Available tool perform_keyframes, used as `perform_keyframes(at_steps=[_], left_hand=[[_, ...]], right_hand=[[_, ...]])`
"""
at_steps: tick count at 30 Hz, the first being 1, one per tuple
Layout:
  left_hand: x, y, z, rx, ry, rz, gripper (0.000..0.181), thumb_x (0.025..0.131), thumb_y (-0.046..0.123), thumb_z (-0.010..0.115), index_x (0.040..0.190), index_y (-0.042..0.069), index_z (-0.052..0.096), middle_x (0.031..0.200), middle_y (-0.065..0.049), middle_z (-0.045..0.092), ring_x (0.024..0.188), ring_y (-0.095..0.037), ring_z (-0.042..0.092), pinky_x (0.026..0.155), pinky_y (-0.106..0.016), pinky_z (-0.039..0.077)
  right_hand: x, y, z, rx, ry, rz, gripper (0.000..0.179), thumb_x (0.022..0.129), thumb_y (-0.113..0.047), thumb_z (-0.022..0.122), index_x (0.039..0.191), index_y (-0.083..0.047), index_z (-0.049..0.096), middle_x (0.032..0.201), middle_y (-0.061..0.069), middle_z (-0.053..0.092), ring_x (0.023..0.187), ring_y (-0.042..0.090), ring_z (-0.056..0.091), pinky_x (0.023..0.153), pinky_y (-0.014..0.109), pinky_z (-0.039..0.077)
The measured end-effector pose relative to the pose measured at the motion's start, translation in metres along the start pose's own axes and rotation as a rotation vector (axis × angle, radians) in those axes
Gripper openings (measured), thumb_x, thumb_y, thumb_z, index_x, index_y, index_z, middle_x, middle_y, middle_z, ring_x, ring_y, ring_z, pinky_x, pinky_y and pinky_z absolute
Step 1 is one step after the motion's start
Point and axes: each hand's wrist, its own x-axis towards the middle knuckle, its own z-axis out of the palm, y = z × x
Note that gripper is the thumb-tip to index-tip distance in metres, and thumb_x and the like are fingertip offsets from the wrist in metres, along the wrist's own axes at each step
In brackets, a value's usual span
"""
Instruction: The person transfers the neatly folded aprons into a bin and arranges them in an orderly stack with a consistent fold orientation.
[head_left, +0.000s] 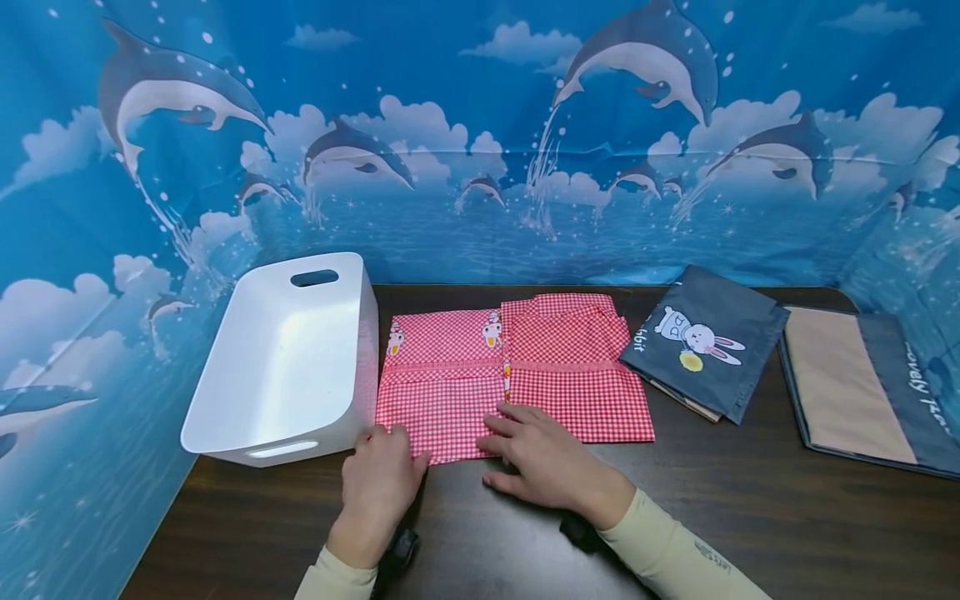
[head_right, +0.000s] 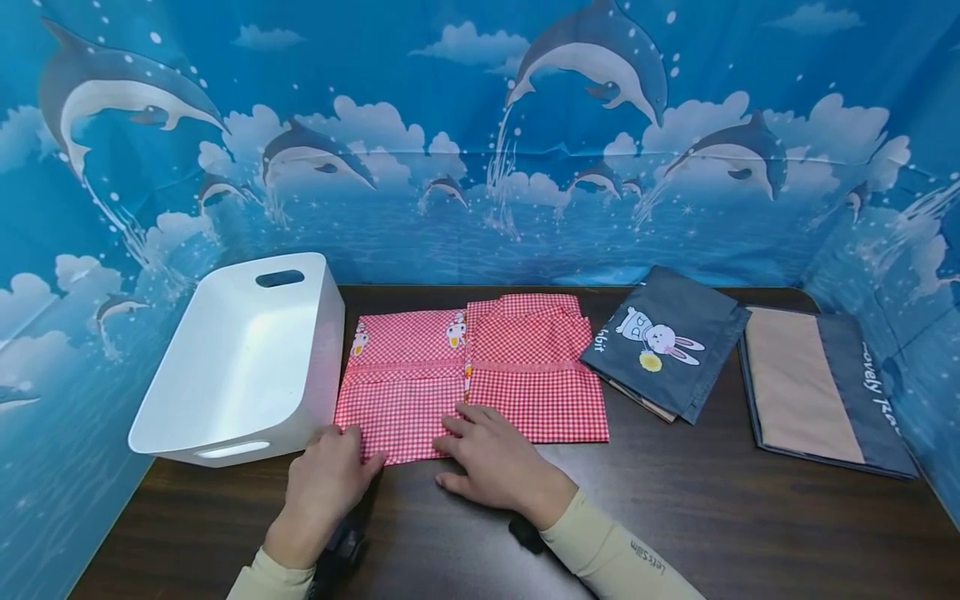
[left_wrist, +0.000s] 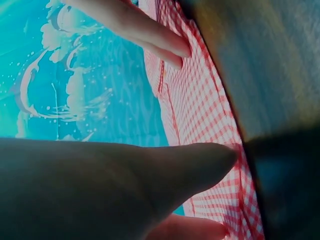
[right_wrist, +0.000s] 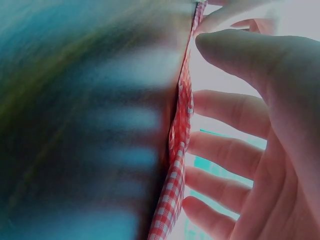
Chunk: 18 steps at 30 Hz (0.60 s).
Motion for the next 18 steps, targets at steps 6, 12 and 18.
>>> perform_keyframes(at_steps=[6, 12, 18], left_hand=[[-0.003, 0.000, 0.001, -0.003, -0.020, 0.009, 0.045, 0.087, 0.030, 0.091, 0.098, -0.010, 0.073, 0.092, -0.030, 0.068, 0.083, -0.048, 0.068, 0.061, -0.060, 0.061], [-0.007, -0.001, 0.002, -0.041, -0.002, 0.005, 0.053, 0.085, 0.033, 0.093, 0.105, -0.011, 0.070, 0.096, -0.036, 0.065, 0.083, -0.050, 0.066, 0.058, -0.060, 0.061], [-0.011, -0.001, 0.003, 0.006, 0.040, 0.027, 0.055, 0.084, 0.039, 0.093, 0.108, -0.006, 0.073, 0.101, -0.037, 0.067, 0.093, -0.053, 0.067, 0.064, -0.062, 0.060]], right_hand=[[0.000, -0.001, -0.001, 0.001, 0.007, 0.000, 0.044, 0.103, -0.047, 0.070, 0.137, -0.019, 0.075, 0.154, 0.008, 0.064, 0.152, 0.036, 0.051, 0.127, 0.055, 0.039], [0.000, -0.001, -0.002, 0.010, 0.004, -0.010, 0.042, 0.103, -0.047, 0.071, 0.134, -0.020, 0.077, 0.151, 0.007, 0.067, 0.151, 0.035, 0.053, 0.128, 0.055, 0.038], [-0.001, -0.002, -0.005, 0.014, -0.005, -0.034, 0.039, 0.100, -0.049, 0.074, 0.128, -0.022, 0.080, 0.144, 0.004, 0.072, 0.144, 0.031, 0.059, 0.127, 0.054, 0.039]])
